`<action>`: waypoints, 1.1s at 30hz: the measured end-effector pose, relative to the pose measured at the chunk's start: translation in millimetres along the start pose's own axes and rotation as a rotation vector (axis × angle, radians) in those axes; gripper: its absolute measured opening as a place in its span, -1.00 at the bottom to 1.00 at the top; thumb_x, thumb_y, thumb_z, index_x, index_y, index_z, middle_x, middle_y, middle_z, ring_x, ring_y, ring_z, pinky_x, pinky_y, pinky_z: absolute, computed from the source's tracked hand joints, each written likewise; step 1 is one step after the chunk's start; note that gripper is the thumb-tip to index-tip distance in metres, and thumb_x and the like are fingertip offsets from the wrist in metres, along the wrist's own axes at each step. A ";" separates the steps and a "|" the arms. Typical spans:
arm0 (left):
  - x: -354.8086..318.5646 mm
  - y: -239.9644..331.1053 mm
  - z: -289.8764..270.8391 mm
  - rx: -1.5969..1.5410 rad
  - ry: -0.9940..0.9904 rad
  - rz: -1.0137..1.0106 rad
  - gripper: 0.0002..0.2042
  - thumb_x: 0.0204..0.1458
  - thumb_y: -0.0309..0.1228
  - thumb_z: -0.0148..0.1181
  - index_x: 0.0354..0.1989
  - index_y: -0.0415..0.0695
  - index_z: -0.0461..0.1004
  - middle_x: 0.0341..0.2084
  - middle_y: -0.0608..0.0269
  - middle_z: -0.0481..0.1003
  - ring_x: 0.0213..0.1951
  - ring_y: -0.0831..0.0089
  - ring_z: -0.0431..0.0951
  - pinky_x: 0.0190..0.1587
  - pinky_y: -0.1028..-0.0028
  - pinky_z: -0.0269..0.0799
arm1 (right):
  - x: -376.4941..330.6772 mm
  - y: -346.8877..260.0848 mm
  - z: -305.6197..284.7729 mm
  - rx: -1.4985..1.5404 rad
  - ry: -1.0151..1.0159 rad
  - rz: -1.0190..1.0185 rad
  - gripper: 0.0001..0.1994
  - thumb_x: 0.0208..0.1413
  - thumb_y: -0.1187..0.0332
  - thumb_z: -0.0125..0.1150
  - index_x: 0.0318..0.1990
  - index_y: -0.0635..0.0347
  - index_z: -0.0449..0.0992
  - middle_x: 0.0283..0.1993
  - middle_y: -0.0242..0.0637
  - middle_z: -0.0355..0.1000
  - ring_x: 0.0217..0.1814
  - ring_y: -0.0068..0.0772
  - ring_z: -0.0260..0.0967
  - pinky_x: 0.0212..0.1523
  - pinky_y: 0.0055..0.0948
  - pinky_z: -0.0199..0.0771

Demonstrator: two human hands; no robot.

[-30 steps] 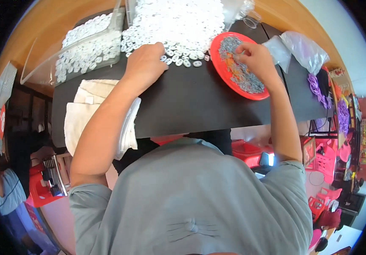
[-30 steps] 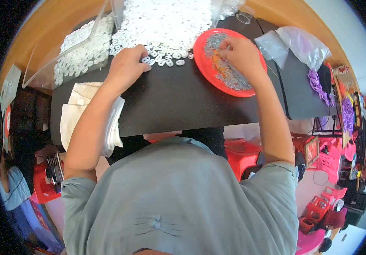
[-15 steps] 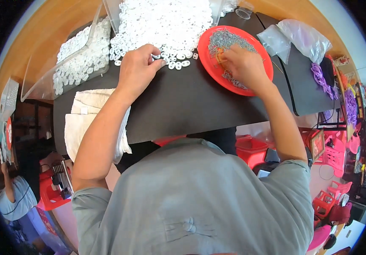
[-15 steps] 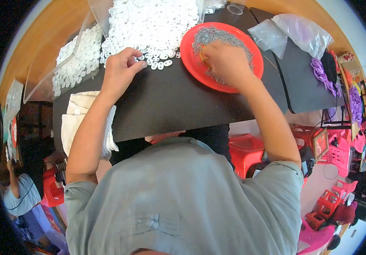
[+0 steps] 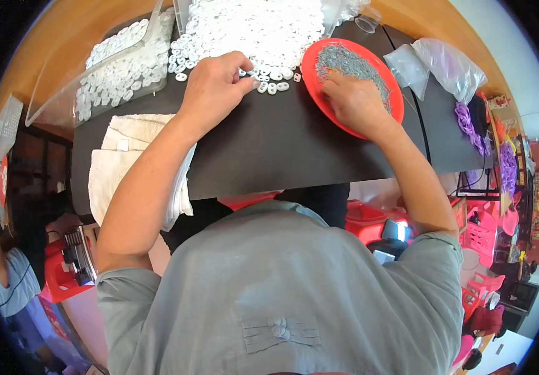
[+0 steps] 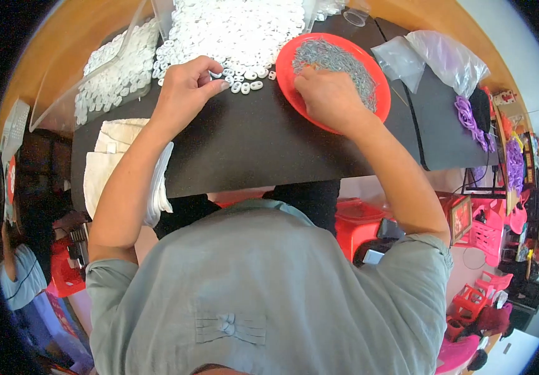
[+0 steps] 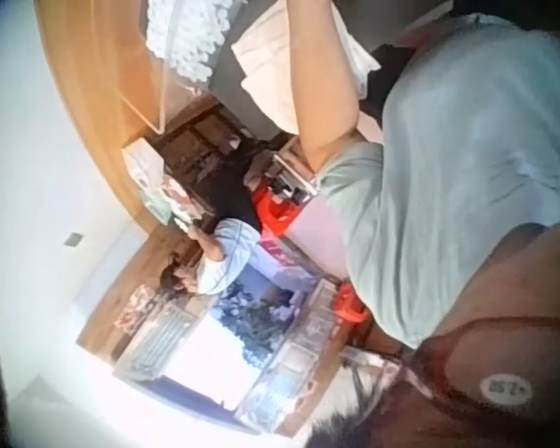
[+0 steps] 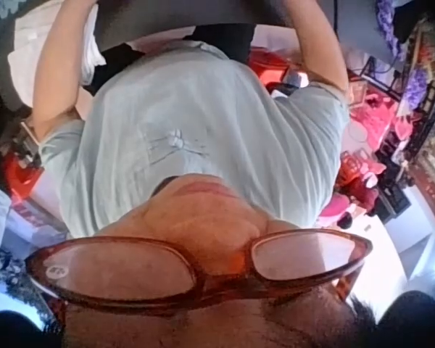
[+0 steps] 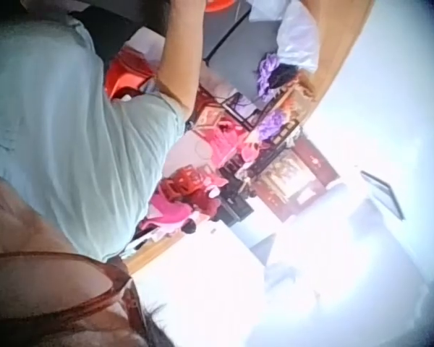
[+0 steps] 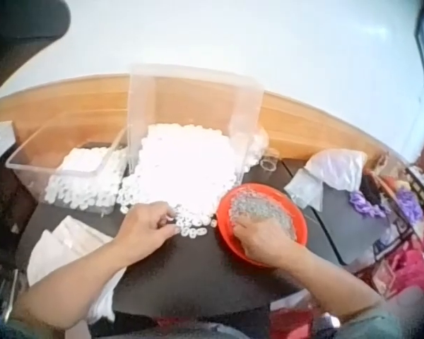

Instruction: Assembling small white plastic clips with tiny grey inserts at a workbench.

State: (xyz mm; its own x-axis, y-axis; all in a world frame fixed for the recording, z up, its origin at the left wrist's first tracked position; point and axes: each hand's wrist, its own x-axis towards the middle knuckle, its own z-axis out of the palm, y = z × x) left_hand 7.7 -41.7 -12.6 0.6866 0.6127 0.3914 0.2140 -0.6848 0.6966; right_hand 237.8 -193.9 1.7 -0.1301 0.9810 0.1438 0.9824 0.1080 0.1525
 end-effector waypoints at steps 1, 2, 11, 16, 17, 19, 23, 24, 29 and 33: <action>-0.5 0.6 0.9 -0.010 -0.011 -0.001 -0.81 -0.09 -0.46 0.33 -0.30 -0.24 0.51 -0.70 0.34 0.37 -0.61 0.61 0.32 -0.51 0.54 0.24 | 1.7 -2.0 -1.3 -0.035 -0.062 0.022 -0.91 -0.03 0.45 0.07 -0.38 0.22 0.47 -0.29 -0.16 0.42 -0.22 -0.11 0.47 -0.29 -0.16 0.52; 0.5 1.2 1.0 -0.020 -0.022 0.002 -0.81 -0.09 -0.46 0.33 -0.31 -0.24 0.51 -0.71 0.35 0.37 -0.62 0.60 0.31 -0.52 0.53 0.23 | 3.8 -2.4 -1.9 -0.038 -0.061 0.018 -0.91 -0.03 0.45 0.07 -0.38 0.22 0.47 -0.29 -0.16 0.42 -0.22 -0.11 0.47 -0.29 -0.16 0.52; -1.0 2.4 2.8 -0.007 -0.031 0.035 -0.79 -0.11 -0.42 0.34 -0.32 -0.24 0.52 -0.72 0.32 0.36 -0.63 0.56 0.32 -0.53 0.50 0.24 | 3.1 1.3 1.3 -0.096 -0.022 -0.024 -0.88 0.04 0.43 0.02 -0.30 0.26 0.43 -0.24 -0.12 0.41 -0.17 -0.08 0.45 -0.28 -0.14 0.53; -0.8 4.2 5.1 0.012 -0.045 0.065 -0.79 -0.11 -0.42 0.34 -0.32 -0.24 0.52 -0.71 0.30 0.37 -0.62 0.52 0.34 -0.50 0.49 0.27 | 6.1 3.0 1.7 -0.180 -0.081 -0.011 -0.87 0.05 0.43 0.01 -0.29 0.27 0.42 -0.22 -0.09 0.40 -0.15 -0.06 0.45 -0.28 -0.13 0.53; -1.3 5.7 4.6 0.021 -0.065 0.040 -0.79 -0.12 -0.43 0.33 -0.32 -0.25 0.52 -0.71 0.29 0.38 -0.62 0.52 0.35 -0.49 0.48 0.28 | 7.4 2.7 2.3 -0.179 -0.081 -0.011 -0.87 0.05 0.43 0.01 -0.29 0.27 0.42 -0.22 -0.09 0.40 -0.15 -0.06 0.45 -0.28 -0.13 0.53; -1.4 6.5 2.6 0.025 -0.071 0.032 -0.80 -0.11 -0.44 0.33 -0.32 -0.24 0.52 -0.70 0.28 0.38 -0.61 0.52 0.35 -0.49 0.48 0.29 | 9.0 2.4 3.7 -0.232 -0.065 0.013 -0.88 0.02 0.48 0.02 -0.26 0.22 0.36 -0.24 -0.16 0.36 -0.21 -0.08 0.42 -0.31 -0.17 0.49; -2.6 9.3 1.7 0.002 -0.073 0.035 -0.82 -0.10 -0.45 0.32 -0.32 -0.24 0.53 -0.69 0.28 0.39 -0.60 0.54 0.35 -0.48 0.49 0.29 | 5.4 7.0 6.2 -0.174 -0.022 0.037 -0.88 0.01 0.46 0.05 -0.26 0.20 0.35 -0.23 -0.16 0.36 -0.20 -0.07 0.43 -0.29 -0.15 0.48; -2.1 8.1 2.5 0.002 -0.070 0.034 -0.82 -0.10 -0.45 0.32 -0.32 -0.24 0.53 -0.69 0.28 0.39 -0.60 0.54 0.35 -0.48 0.49 0.29 | 3.1 6.8 5.1 -0.156 -0.016 0.086 -0.86 0.02 0.45 0.08 -0.24 0.19 0.36 -0.22 -0.14 0.37 -0.20 -0.07 0.43 -0.29 -0.14 0.47; -2.2 5.1 3.9 -0.140 -0.129 0.008 -0.84 -0.07 -0.45 0.30 -0.33 -0.24 0.54 -0.65 0.32 0.43 -0.59 0.58 0.35 -0.48 0.52 0.30 | 0.5 12.3 5.5 0.011 0.064 0.220 -0.82 0.05 0.43 0.15 -0.18 0.17 0.38 -0.25 -0.12 0.44 -0.22 -0.07 0.45 -0.30 -0.16 0.42; -1.9 11.4 3.9 -0.299 -0.168 -0.046 -0.86 0.00 -0.41 0.26 -0.33 -0.22 0.56 -0.64 0.37 0.44 -0.60 0.62 0.38 -0.55 0.59 0.29 | 7.0 -8.2 -10.5 0.399 0.218 0.247 -0.85 0.09 0.45 0.15 -0.19 0.19 0.40 -0.33 -0.15 0.46 -0.28 -0.06 0.44 -0.30 -0.22 0.40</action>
State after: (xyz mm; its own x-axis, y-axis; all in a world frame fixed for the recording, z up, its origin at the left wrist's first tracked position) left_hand 11.6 -52.2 -7.7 0.7913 0.5493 0.2684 0.0509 -0.4967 0.8664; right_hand 227.5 -189.6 11.7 0.1292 0.9331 0.3357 0.9565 -0.0279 -0.2905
